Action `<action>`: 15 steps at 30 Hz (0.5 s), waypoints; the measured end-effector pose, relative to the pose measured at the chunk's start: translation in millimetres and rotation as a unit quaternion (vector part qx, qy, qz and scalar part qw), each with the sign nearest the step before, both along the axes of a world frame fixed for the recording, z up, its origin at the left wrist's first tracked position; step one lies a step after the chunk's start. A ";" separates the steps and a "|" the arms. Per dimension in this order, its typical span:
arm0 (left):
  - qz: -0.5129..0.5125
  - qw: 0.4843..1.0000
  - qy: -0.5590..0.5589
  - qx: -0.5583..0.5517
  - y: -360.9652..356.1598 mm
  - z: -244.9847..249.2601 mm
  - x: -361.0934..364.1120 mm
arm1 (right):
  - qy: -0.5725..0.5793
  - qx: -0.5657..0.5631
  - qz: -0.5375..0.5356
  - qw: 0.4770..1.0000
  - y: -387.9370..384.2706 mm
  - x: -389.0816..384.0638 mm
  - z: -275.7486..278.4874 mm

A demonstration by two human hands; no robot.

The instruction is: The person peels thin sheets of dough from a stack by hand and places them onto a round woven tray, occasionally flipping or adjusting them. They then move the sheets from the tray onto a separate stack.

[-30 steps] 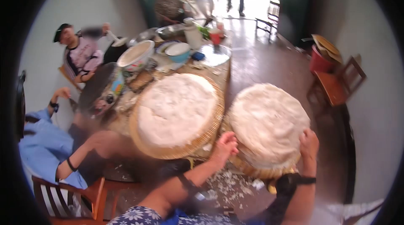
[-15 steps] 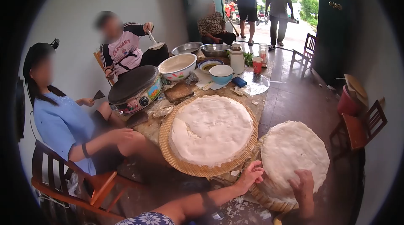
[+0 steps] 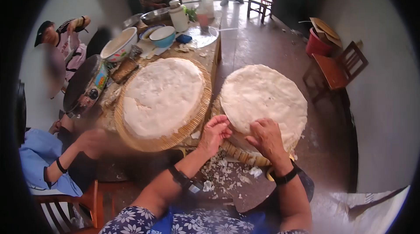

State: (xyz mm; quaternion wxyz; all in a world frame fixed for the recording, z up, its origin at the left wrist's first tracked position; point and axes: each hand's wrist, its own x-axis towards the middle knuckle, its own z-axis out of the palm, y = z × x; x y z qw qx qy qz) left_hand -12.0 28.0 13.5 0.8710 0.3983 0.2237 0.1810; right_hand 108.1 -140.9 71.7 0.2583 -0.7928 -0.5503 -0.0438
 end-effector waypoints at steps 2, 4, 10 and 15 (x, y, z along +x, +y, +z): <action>-0.006 1.000 -0.012 -0.010 -1.2 1.6 -0.4 | -0.001 -0.010 -0.009 1.000 -2.8 -1.3 -3.6; -0.011 1.000 -0.012 -0.001 -1.7 8.3 0.7 | -0.008 -0.011 -0.016 1.000 -0.3 -2.3 -5.0; -0.008 0.999 -0.028 -0.034 -4.4 15.5 2.6 | -0.039 0.002 -0.040 0.998 1.9 -5.3 -5.5; -0.009 0.999 -0.020 -0.036 -2.1 10.5 3.0 | -0.037 -0.016 -0.074 0.996 2.5 -8.6 -2.4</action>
